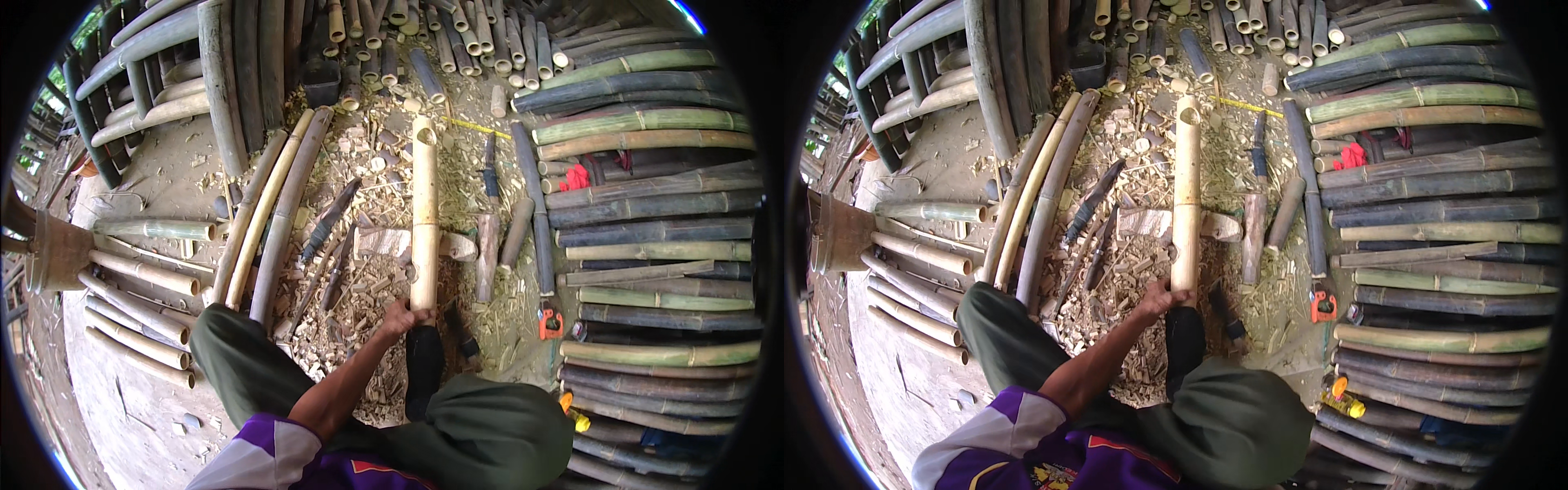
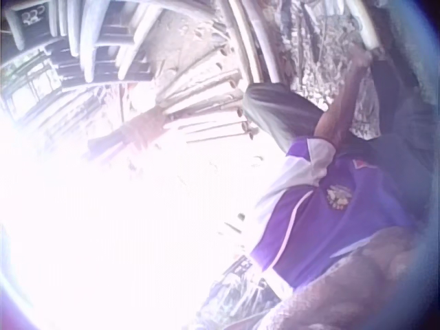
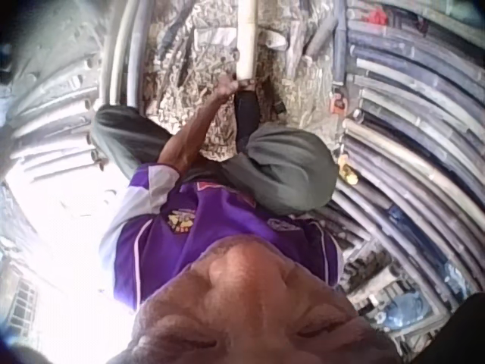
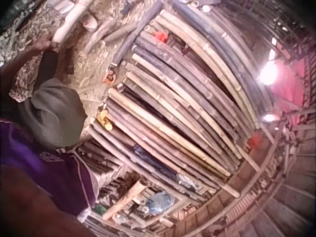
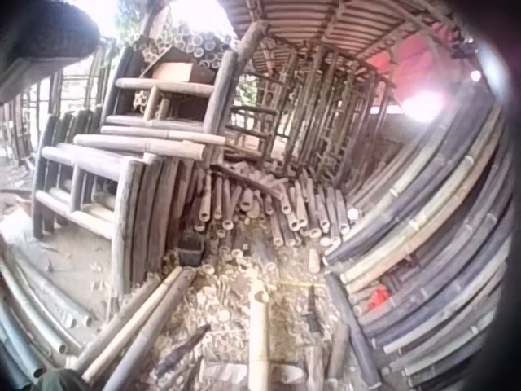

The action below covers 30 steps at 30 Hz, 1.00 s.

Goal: The person is carving a bamboo pole using a chisel and a wooden mallet. They repeatedly strike the chisel to hollow out the interior of the bamboo, then use a smaller tool to refine the opening.

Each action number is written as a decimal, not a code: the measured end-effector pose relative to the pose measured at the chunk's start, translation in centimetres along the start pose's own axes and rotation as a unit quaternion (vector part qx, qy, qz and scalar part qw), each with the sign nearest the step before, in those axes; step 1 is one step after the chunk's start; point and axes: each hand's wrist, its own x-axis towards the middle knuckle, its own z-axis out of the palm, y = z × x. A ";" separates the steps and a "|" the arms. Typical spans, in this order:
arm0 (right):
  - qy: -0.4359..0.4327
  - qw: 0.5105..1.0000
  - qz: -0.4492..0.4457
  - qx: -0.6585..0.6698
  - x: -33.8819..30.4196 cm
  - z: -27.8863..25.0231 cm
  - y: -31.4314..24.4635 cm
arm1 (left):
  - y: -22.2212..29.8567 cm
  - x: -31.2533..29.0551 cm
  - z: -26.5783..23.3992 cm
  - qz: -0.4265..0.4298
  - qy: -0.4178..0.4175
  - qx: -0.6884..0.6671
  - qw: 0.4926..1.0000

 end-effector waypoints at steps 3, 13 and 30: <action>-0.131 0.977 -0.138 -0.101 6.3 7.1 -5.7 | -1.8 0.6 -0.1 -0.026 0.008 -0.023 0.999; -0.281 0.906 -0.167 -0.268 12.9 17.7 -9.1 | -1.6 1.3 1.1 -0.065 0.063 0.193 0.977; -0.231 0.921 -0.299 -0.096 11.5 18.8 -8.4 | 11.0 -3.0 -8.8 -0.043 0.249 0.681 0.687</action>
